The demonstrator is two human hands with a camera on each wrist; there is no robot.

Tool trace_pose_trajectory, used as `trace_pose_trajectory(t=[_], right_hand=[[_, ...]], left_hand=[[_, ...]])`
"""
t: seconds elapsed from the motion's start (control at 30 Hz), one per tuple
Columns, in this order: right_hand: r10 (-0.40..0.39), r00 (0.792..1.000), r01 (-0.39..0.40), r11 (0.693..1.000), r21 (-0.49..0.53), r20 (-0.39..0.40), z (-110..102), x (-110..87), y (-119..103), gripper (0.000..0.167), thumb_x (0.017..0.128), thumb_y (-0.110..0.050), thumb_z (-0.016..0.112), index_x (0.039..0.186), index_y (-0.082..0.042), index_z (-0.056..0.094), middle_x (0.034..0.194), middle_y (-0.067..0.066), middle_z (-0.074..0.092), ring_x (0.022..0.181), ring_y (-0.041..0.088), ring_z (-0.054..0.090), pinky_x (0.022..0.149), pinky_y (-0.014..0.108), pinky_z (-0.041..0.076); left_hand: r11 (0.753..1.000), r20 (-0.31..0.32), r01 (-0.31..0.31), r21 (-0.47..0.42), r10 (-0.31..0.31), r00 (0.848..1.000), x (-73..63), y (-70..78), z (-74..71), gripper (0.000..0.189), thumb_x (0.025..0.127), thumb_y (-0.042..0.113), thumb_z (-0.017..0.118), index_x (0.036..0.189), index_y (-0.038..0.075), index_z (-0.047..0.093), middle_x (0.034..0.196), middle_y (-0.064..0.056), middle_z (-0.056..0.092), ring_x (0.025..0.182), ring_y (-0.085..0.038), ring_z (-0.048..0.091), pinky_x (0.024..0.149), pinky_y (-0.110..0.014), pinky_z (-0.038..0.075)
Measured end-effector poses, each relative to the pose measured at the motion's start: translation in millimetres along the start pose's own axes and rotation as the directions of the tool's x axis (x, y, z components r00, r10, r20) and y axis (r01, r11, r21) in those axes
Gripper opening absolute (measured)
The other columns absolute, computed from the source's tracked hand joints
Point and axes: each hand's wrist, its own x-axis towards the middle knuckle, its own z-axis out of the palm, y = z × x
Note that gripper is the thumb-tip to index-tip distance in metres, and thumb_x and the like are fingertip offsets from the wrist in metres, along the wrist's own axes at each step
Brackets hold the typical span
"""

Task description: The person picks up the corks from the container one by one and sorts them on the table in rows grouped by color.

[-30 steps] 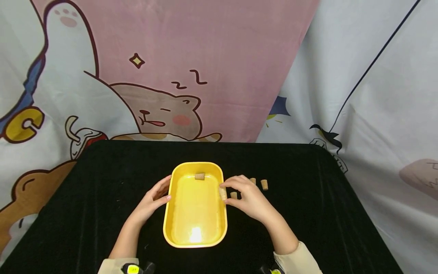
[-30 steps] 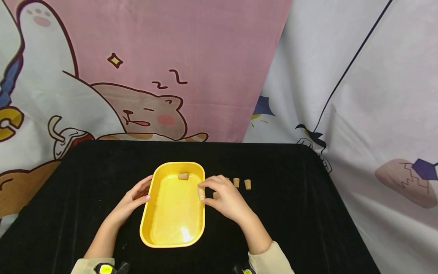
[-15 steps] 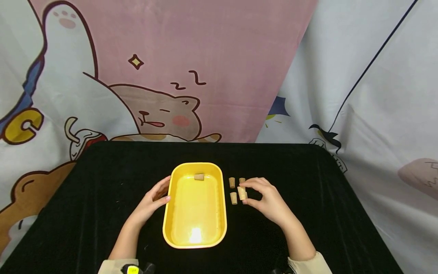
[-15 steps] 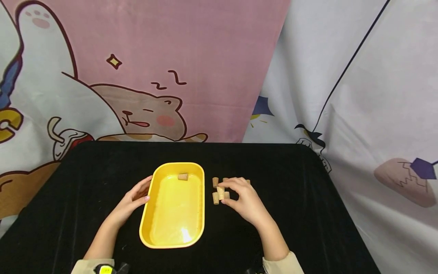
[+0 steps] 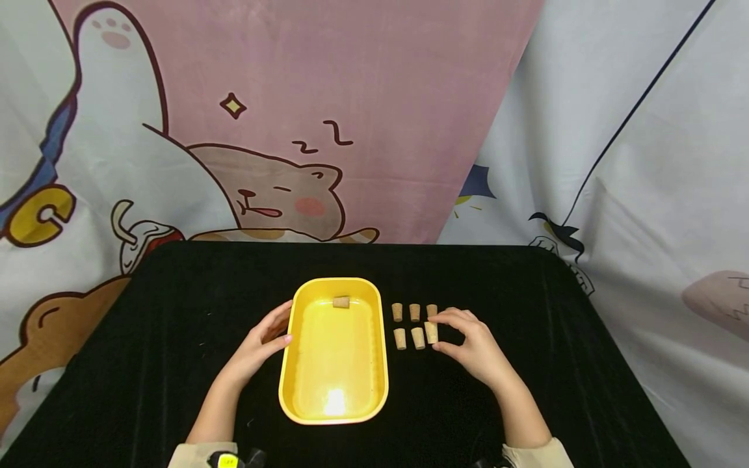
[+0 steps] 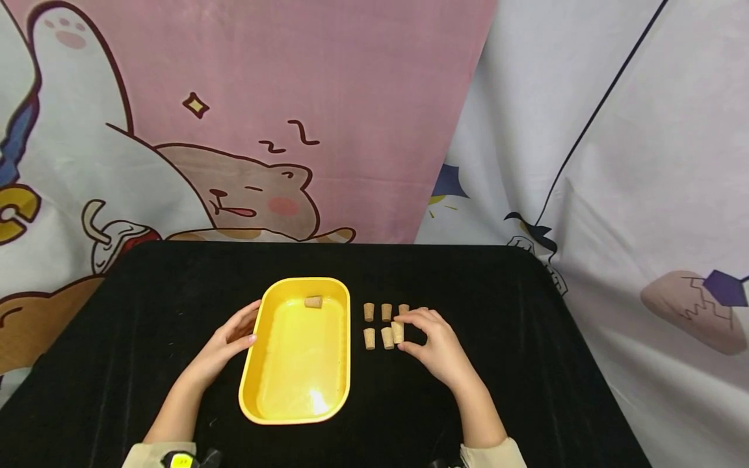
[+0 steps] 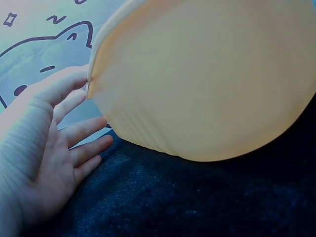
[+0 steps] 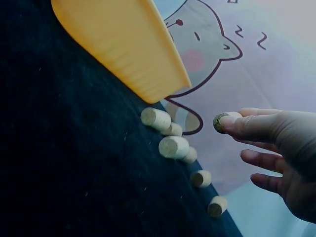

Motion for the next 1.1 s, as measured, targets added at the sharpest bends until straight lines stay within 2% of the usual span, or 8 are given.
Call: trace_pose_trajectory(t=[0.17, 0.37, 1.1], right_hand=[[0.056, 0.998, -0.056, 0.998, 0.015, 0.017, 3, -2.6, 10, 0.044, 0.073, -0.010, 0.081, 0.115, -0.015, 0.067, 0.121, 0.007, 0.061, 0.116, 0.031, 0.051, 0.092, 0.058, 0.042], [0.101, 0.994, -0.101, 0.995, 0.019, 0.033, 6, -3.0, 19, 0.045, 0.074, -0.012, 0.080, 0.116, -0.018, 0.066, 0.118, 0.002, 0.062, 0.111, 0.027, 0.053, 0.091, 0.055, 0.044], [0.207, 0.976, -0.206, 0.978, -0.023, 0.060, 24, -3.9, 40, 0.046, 0.076, -0.010, 0.077, 0.119, -0.018, 0.064, 0.119, 0.003, 0.061, 0.111, 0.026, 0.053, 0.090, 0.053, 0.045]], left_hand=[[1.000, -0.005, 0.011, 0.003, -0.011, 1.000, 0.4, 0.0, 0.7, 0.059, 0.096, 0.012, 0.057, 0.150, 0.014, 0.031, 0.149, -0.014, 0.038, 0.134, -0.036, 0.034, 0.104, -0.062, 0.025], [1.000, -0.009, 0.003, 0.009, -0.003, 1.000, 0.5, -0.2, 0.8, 0.059, 0.096, 0.011, 0.057, 0.149, 0.013, 0.031, 0.148, -0.014, 0.038, 0.134, -0.036, 0.035, 0.104, -0.062, 0.025], [1.000, -0.006, 0.004, 0.006, -0.004, 1.000, 0.2, -0.6, 0.9, 0.060, 0.096, 0.012, 0.057, 0.150, 0.013, 0.031, 0.148, -0.014, 0.039, 0.133, -0.036, 0.036, 0.103, -0.062, 0.027]])
